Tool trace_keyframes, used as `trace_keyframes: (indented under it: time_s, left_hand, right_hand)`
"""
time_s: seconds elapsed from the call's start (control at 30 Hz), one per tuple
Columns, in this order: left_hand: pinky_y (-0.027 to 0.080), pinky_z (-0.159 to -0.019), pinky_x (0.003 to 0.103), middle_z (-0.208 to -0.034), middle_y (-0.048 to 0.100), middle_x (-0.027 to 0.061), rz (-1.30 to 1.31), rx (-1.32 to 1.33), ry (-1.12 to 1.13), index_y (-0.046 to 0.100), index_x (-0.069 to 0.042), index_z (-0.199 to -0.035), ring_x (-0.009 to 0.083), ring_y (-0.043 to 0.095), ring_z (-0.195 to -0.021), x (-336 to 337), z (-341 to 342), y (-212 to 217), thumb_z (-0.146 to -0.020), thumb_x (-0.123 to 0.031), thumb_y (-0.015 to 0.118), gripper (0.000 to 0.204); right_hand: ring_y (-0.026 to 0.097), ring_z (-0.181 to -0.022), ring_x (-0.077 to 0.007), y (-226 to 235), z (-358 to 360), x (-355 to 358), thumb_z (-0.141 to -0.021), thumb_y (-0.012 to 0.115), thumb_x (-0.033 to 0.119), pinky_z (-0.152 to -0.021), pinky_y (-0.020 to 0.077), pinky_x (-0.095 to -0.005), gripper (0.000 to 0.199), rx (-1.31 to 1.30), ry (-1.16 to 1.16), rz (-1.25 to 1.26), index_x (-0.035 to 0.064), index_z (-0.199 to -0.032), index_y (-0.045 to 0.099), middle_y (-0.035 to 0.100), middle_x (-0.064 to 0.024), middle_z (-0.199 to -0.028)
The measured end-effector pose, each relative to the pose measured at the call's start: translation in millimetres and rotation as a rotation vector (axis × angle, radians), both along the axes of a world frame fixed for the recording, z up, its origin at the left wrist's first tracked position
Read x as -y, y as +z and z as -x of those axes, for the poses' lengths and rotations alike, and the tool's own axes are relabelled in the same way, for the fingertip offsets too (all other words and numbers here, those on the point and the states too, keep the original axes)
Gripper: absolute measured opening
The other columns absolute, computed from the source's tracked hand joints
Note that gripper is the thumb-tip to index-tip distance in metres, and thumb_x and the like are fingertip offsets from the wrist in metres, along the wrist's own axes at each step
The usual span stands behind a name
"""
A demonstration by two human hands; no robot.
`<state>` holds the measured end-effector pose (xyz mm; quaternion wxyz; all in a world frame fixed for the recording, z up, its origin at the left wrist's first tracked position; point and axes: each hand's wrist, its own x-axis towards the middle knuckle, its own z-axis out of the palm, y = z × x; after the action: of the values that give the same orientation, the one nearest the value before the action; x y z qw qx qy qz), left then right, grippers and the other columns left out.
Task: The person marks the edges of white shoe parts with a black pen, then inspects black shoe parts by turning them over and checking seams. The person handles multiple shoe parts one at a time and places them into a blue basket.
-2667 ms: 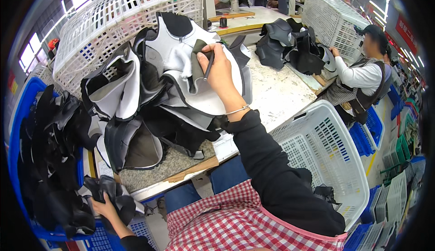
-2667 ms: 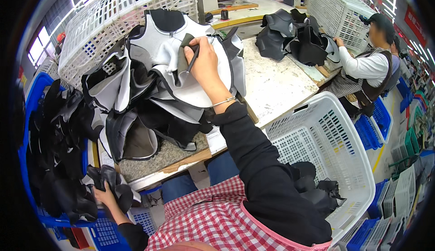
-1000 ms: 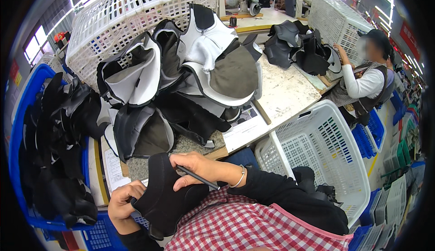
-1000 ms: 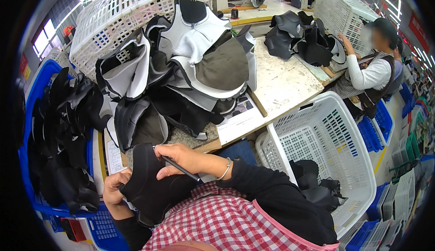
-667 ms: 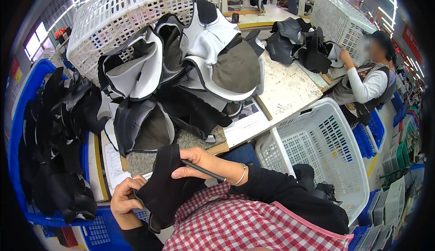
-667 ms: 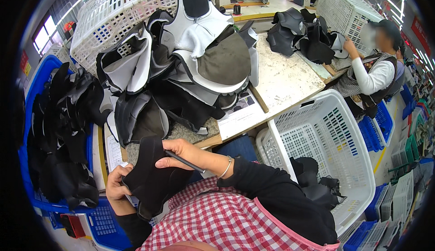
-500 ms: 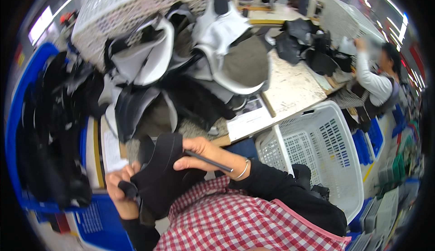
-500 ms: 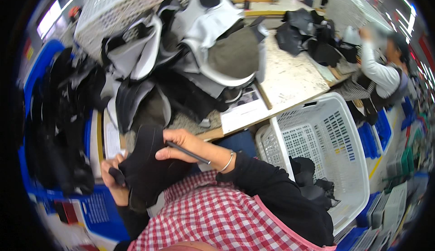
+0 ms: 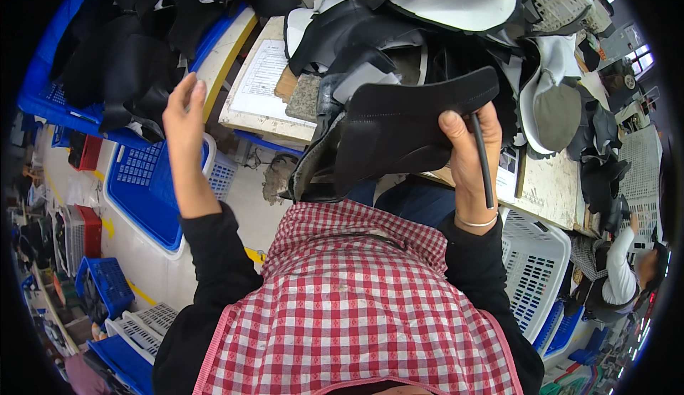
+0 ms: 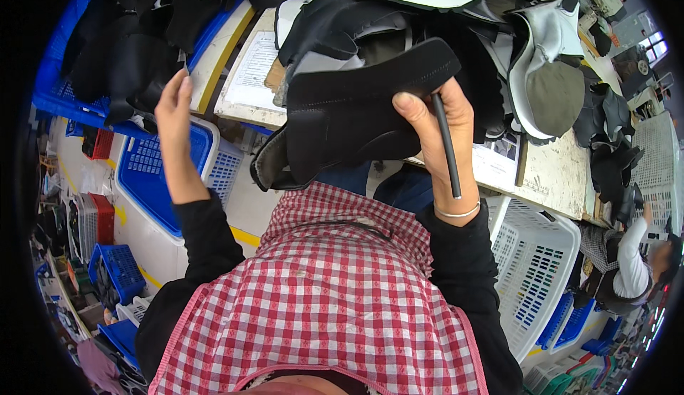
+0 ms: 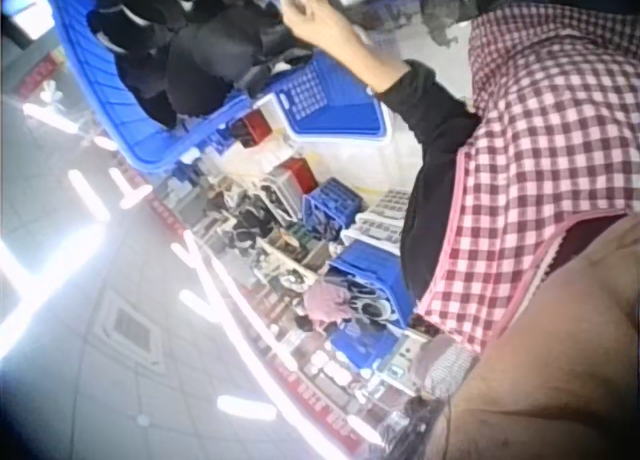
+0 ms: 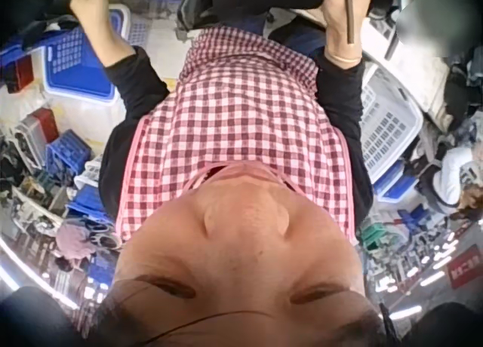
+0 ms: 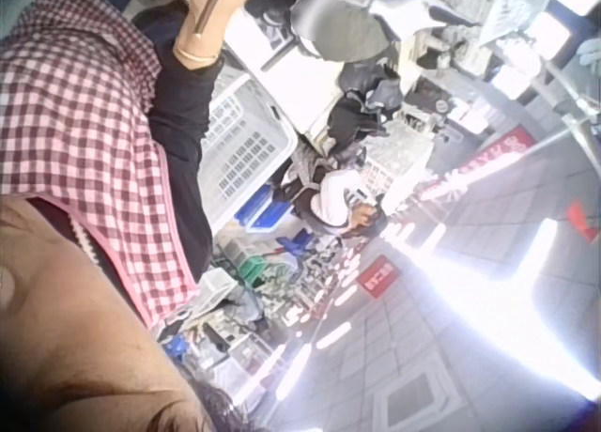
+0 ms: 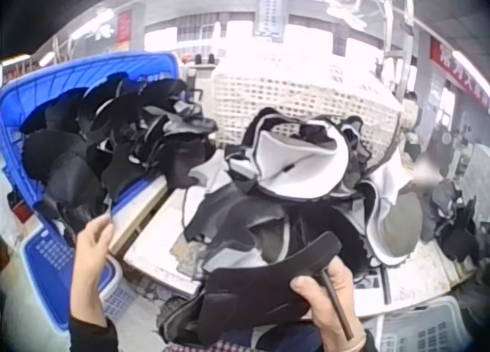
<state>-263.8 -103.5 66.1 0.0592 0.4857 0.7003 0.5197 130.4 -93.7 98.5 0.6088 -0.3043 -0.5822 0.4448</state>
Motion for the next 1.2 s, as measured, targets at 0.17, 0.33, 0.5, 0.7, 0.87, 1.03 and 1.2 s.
trace_keyframes:
  time_s: [0.17, 0.33, 0.5, 0.7, 0.87, 1.03, 1.2]
  left_hand:
    - [0.052, -0.099, 0.037, -0.118, 0.072, 0.0121, -0.243, 0.065, -0.566, 0.074, -0.004, -0.121, 0.0243, 0.067, -0.115, 75, -34, 46, -0.094, -0.029, 0.074, 0.037]
    - [0.05, -0.104, 0.04, -0.146, 0.056, 0.0135, -0.049, -0.149, -0.316, 0.06, -0.007, -0.141, 0.0316, 0.06, -0.127, 79, -50, 21, -0.084, -0.032, 0.085, 0.067]
    - [0.055, -0.091, 0.032, -0.111, 0.074, 0.0104, 0.117, 0.39, -0.297, 0.067, 0.004, -0.126, 0.0199, 0.07, -0.101, 59, -18, -31, -0.09, -0.003, 0.072, 0.037]
    - [0.055, -0.077, 0.036, -0.099, 0.072, 0.0147, -0.025, 0.649, -0.26, 0.065, 0.005, -0.117, 0.0214, 0.068, -0.085, 66, 49, -49, -0.111, -0.021, 0.051, 0.031]
    - [0.058, -0.078, 0.044, -0.102, 0.069, 0.0183, -0.348, 1.154, -1.531, 0.054, 0.003, -0.13, 0.0312, 0.07, -0.092, 12, 72, -45, -0.108, -0.018, 0.056, 0.031]
    - [0.058, -0.08, 0.046, -0.104, 0.069, 0.0187, -0.304, 0.741, -1.112, 0.052, 0.002, -0.134, 0.0334, 0.07, -0.096, -5, 79, -19, -0.106, -0.018, 0.059, 0.035]
    - [0.058, -0.084, 0.044, -0.106, 0.07, 0.0182, -0.237, 0.188, -0.209, 0.056, 0.002, -0.131, 0.0313, 0.07, -0.097, 7, 71, 15, -0.106, -0.02, 0.059, 0.034]
  right_hand:
    - [0.063, -0.086, -0.0067, 22, 35, -15, -0.094, 0.081, 0.017, -0.084, 0.0534, -0.0234, 0.027, 0.067, -0.046, -0.023, 0.0036, -0.116, 0.072, 0.069, 0.0018, -0.093]
    - [0.066, -0.09, -0.0077, 33, 63, -27, -0.096, 0.078, 0.015, -0.086, 0.0541, -0.0241, 0.029, 0.064, 0.062, -0.122, 0.0053, -0.123, 0.071, 0.072, 0.0008, -0.099]
    - [0.056, -0.069, -0.0183, 53, 85, -4, -0.084, 0.086, 0.01, -0.063, 0.0487, -0.0336, 0.026, 0.432, 0.045, -0.423, 0.0028, -0.088, 0.062, 0.057, -0.0086, -0.078]
    - [0.061, -0.124, -0.0222, 41, 83, -20, -0.102, 0.07, 0.035, -0.104, 0.0479, -0.034, 0.039, 0.016, 0.423, -0.294, 0.0023, -0.123, 0.064, 0.066, -0.0127, -0.124]
    - [0.057, -0.131, -0.0323, 19, 73, -28, -0.086, 0.082, 0.046, -0.109, 0.046, -0.0436, 0.074, 0.591, 0.302, -0.343, 0.0076, -0.144, 0.057, 0.064, -0.0141, -0.133]
    - [0.075, -0.102, -0.0239, 3, 74, -8, -0.095, 0.077, 0.032, -0.088, 0.0586, -0.0325, 0.041, 0.294, 0.616, -0.216, 0.0025, -0.123, 0.067, 0.077, -0.0126, -0.113]
    - [0.075, -0.093, -0.0182, 9, 58, 5, -0.099, 0.074, 0.032, -0.08, 0.0587, -0.0281, 0.038, 0.119, 0.947, 0.133, 0.0007, -0.12, 0.07, 0.079, -0.0109, -0.105]
